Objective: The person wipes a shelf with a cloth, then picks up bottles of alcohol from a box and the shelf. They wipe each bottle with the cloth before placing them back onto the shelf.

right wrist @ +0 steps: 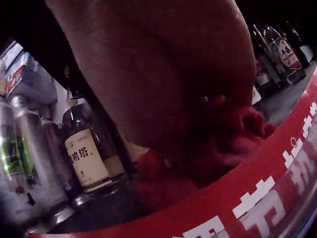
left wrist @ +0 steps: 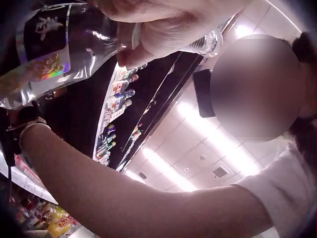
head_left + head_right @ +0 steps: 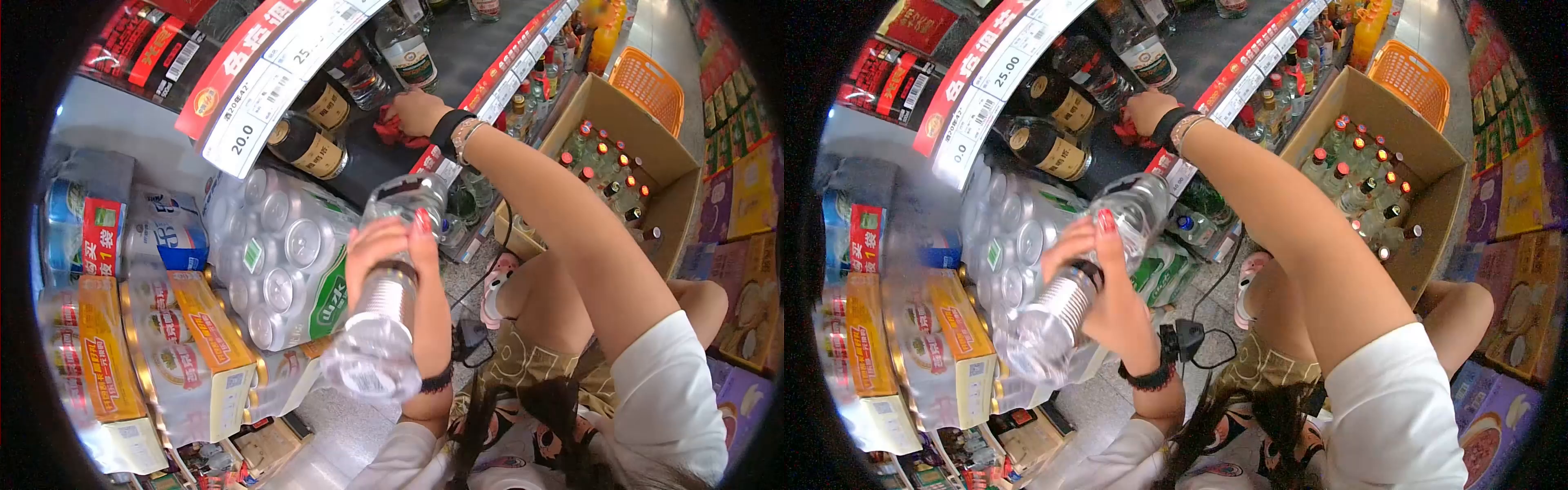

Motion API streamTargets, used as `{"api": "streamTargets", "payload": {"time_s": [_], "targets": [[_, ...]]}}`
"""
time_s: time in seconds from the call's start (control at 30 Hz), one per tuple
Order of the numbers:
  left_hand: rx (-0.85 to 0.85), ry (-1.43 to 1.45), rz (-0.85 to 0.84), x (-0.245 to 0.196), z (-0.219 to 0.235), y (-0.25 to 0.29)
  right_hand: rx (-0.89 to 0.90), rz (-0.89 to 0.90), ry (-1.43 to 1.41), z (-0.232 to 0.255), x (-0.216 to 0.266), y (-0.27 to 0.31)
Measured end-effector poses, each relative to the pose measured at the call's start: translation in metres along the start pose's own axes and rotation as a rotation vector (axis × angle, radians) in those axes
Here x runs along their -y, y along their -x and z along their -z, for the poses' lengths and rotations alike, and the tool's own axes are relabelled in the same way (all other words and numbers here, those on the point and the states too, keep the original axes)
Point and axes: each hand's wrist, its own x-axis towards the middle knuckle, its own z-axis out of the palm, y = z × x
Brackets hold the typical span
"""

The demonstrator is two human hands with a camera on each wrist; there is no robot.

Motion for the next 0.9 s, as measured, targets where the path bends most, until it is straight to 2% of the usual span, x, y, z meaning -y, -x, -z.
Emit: {"api": "streamTargets", "payload": {"time_s": [0.07,0.13,0.23,0.3,0.4,0.43,0.47,0.5,0.57,0.6,0.7,0.77,0.87,0.9], "targets": [[0.033,-0.077,-0.023,0.011,-0.003,-0.011,-0.041,-0.038,0.025,-0.008,0.0,-0.006],[-0.067,-0.027,-0.024,0.024,-0.016,-0.019,-0.092,-0.104,0.069,-0.023,-0.001,-0.014],[-0.166,-0.023,0.035,0.042,-0.032,-0.033,-0.049,0.064,0.09,-0.017,-0.009,-0.011],[-0.186,-0.105,-0.051,0.056,-0.039,-0.048,-0.076,0.033,-0.031,-0.013,-0.013,-0.001],[-0.233,-0.07,-0.051,0.077,-0.049,-0.069,-0.133,0.024,-0.099,-0.013,-0.018,-0.001],[-0.278,-0.021,0.013,0.081,-0.055,-0.075,-0.152,0.023,-0.107,-0.025,-0.022,-0.005],[-0.242,-0.105,0.015,0.084,-0.057,-0.079,-0.133,-0.091,-0.087,-0.038,-0.022,-0.013],[-0.208,-0.19,0.017,0.084,-0.058,-0.085,-0.138,-0.111,-0.094,-0.035,-0.02,-0.011],[-0.217,-0.177,-0.006,0.094,-0.063,-0.095,-0.15,-0.147,-0.108,-0.02,-0.007,0.0],[-0.21,-0.171,-0.003,0.104,-0.064,-0.099,-0.121,-0.256,-0.108,-0.01,0.002,0.003],[-0.217,-0.159,-0.041,0.134,-0.069,-0.107,-0.197,-0.255,-0.115,-0.027,-0.002,-0.004],[-0.213,-0.129,-0.047,0.147,-0.071,-0.109,-0.17,-0.274,-0.087,-0.01,0.007,0.007],[-0.247,-0.253,-0.001,0.14,-0.074,-0.119,-0.158,-0.269,-0.092,-0.017,0.002,0.007],[-0.248,-0.214,-0.004,0.148,-0.074,-0.126,-0.153,-0.263,-0.088,-0.019,0.0,0.005]]}}
